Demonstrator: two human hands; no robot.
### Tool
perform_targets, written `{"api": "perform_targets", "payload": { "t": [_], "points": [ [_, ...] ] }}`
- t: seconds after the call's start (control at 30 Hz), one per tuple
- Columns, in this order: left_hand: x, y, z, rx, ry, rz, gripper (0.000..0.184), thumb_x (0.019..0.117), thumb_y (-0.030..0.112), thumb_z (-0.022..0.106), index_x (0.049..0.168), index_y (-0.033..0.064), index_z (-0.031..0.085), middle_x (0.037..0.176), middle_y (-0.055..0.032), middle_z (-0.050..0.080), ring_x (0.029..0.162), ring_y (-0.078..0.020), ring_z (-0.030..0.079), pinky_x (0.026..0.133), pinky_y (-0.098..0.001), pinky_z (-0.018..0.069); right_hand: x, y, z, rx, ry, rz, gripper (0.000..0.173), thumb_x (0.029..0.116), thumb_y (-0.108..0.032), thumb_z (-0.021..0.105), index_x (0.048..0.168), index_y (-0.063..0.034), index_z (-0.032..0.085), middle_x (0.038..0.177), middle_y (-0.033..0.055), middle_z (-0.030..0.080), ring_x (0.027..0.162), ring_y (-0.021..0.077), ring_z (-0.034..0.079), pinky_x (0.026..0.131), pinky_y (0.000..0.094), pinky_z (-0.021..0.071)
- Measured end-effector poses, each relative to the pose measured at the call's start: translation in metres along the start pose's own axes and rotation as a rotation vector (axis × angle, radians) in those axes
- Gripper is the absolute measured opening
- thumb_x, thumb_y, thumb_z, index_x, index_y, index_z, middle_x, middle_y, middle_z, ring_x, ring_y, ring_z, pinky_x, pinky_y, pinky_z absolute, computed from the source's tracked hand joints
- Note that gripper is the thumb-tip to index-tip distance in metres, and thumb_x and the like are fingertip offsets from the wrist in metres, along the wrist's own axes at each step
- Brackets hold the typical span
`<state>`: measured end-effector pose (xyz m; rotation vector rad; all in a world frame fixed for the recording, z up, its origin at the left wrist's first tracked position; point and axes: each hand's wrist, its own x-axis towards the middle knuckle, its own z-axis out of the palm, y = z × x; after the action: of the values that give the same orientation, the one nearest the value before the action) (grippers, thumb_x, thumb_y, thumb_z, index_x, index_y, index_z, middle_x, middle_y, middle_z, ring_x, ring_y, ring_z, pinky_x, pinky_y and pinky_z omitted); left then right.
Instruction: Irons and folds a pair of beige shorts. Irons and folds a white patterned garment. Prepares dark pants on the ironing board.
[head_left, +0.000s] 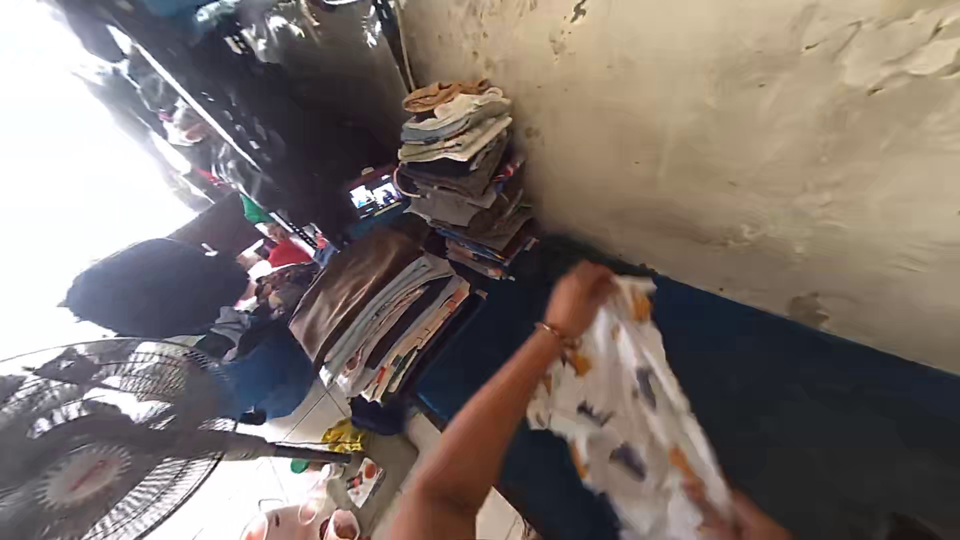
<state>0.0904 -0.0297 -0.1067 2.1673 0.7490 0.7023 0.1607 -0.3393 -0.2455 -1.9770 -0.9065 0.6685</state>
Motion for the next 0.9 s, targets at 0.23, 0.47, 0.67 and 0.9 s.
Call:
{"api": "perform_targets", "payload": {
  "t": [0.23,0.47,0.67,0.9],
  "points": [
    [-0.018,-0.005,-0.109,-0.203,0.430,0.280,0.020,0.0986,0.002,0.060,0.115,-0.0086,0.064,0.104,-0.0135,0.069,0.090,-0.0095,0.068,0.083,-0.0273,0.0583,0.079,-0.071,-0.115,-0.300,0.265,-0.572,0.035,0.1019,-0.021,0.056,0.120,0.0046,0.071,0.109,0.0319,0.069,0.103,0.0515,0.064,0.089,0.0684,0.0468],
    [-0.115,-0.120,-0.062,-0.090,0.182,0.037,0.017,0.0932,-0.003,0.063,0.107,-0.0112,0.069,0.106,-0.0204,0.072,0.102,-0.0236,0.070,0.095,-0.0393,0.0561,0.057,0.010,-0.042,-0.377,0.340,-0.493,0.033,0.0908,0.003,0.055,0.110,-0.0071,0.080,0.111,0.0227,0.073,0.108,0.0535,0.063,0.088,0.0744,0.0416],
    [-0.180,-0.176,-0.046,0.243,-0.590,-0.212,0.044,0.0913,-0.016,0.048,0.127,-0.0003,0.068,0.144,-0.0232,0.056,0.136,-0.0412,0.052,0.110,-0.0609,0.0402,-0.004,0.058,0.012,-0.394,0.062,0.137,0.041,0.0913,0.016,0.055,0.123,-0.0012,0.073,0.139,0.0284,0.060,0.131,0.0582,0.049,0.099,0.0789,0.0351],
    [-0.185,-0.171,0.017,0.366,-0.926,0.046,0.040,0.1050,0.026,0.056,0.133,-0.0005,0.065,0.138,-0.0223,0.062,0.136,-0.0406,0.052,0.114,-0.0608,0.0343,-0.011,0.062,0.042,-0.087,0.283,0.708,0.046,0.1027,-0.024,0.064,0.130,0.0120,0.058,0.119,0.0340,0.065,0.112,0.0455,0.064,0.099,0.0596,0.0476]
  ]
}}
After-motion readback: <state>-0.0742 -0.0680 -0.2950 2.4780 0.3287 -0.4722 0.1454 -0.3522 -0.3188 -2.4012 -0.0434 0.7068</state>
